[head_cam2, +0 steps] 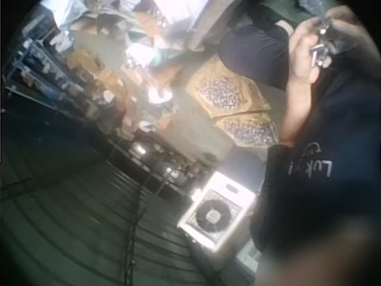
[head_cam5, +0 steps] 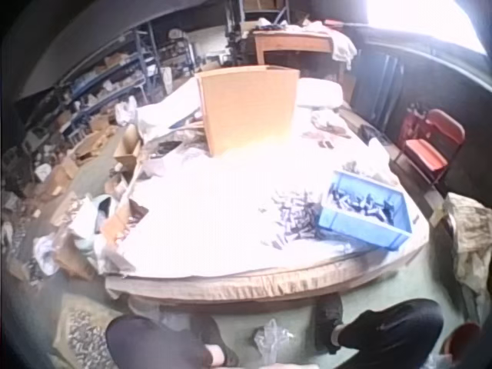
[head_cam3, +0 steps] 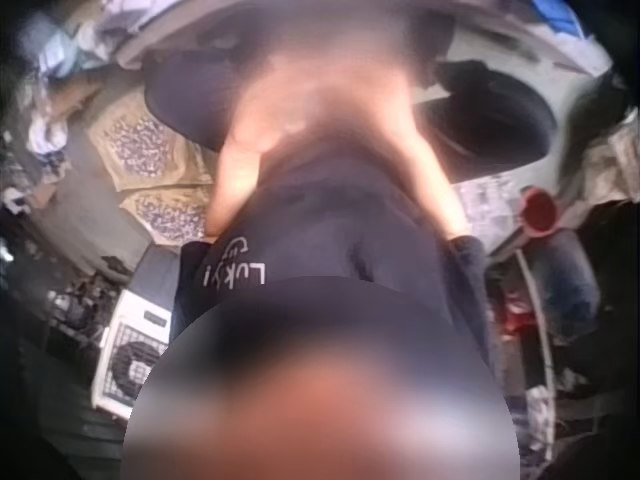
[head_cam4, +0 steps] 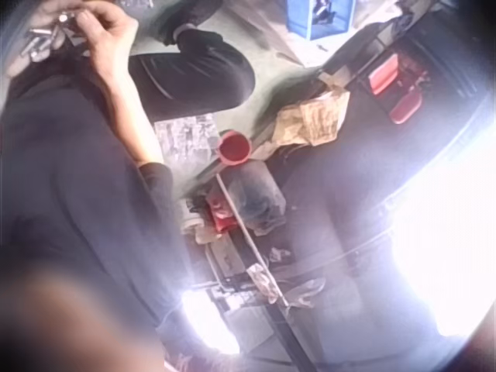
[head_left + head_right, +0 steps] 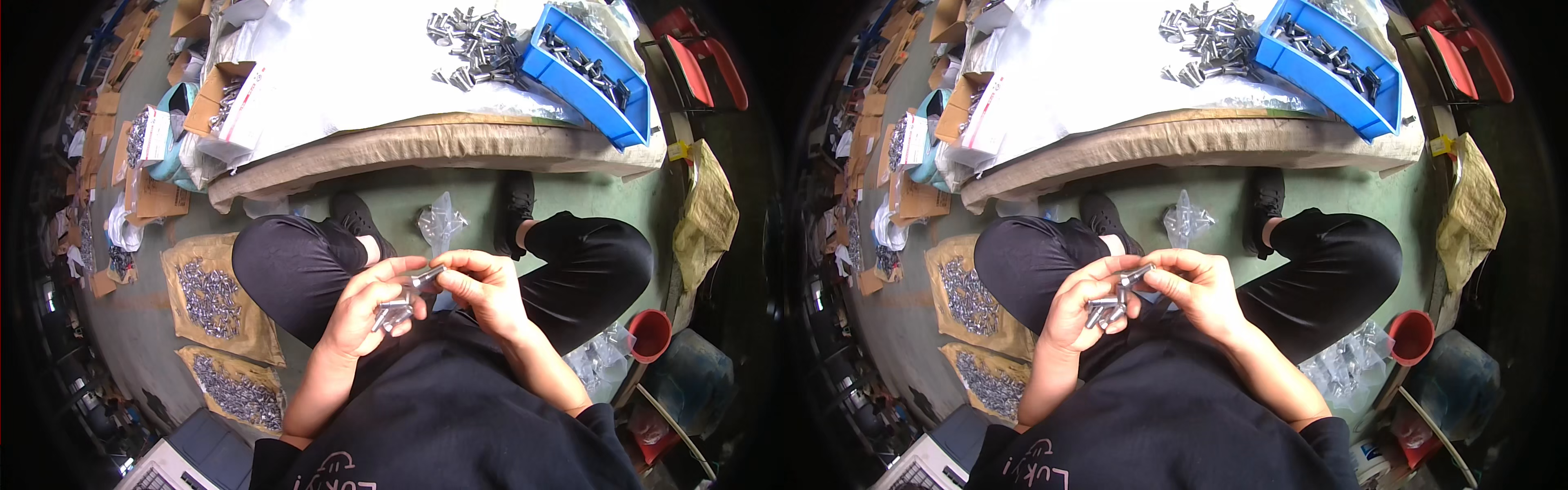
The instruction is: The person inspects and sorts small metal bolts by hand, moving them from a plastic bag into a blue tray and cardboard boxes.
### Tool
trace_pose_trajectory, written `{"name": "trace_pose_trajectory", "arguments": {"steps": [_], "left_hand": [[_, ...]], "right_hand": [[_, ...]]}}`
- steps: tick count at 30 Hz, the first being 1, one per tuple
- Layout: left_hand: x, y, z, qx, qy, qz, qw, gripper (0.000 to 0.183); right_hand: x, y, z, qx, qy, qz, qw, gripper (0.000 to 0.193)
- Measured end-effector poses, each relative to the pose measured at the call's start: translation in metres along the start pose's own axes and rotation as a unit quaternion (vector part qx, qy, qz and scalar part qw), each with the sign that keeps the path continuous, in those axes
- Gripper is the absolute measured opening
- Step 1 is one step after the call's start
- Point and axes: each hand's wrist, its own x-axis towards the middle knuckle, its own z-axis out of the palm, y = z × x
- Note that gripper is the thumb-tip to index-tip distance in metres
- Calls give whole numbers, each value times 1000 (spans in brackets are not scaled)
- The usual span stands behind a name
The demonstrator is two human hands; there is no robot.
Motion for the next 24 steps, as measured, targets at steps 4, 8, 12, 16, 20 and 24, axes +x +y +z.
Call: {"name": "trace_pose_trajectory", "arguments": {"steps": [4, 8, 12, 16, 20, 24], "left_hand": [[-1, 1, 3, 27, 49, 23, 998, 31], [3, -1, 7, 78, 81, 47, 993, 23], [6, -6, 9, 77, 129, 57, 987, 18], [5, -6, 4, 23, 101, 71, 992, 14], [5, -4, -1, 8, 87, 79, 993, 18], [8, -6, 4, 11, 89, 71, 993, 17]], "right_hand": [[3, 1, 4, 22, 13, -86, 996, 18], [6, 5, 6, -56, 13, -192, 980, 21], [1, 1, 6, -63, 37, -137, 988, 25], [15, -30, -15, 61, 126, -47, 989, 27], [46, -109, -91, 225, 84, -219, 946, 33], [63, -163, -142, 382, 56, -274, 881, 37]]}}
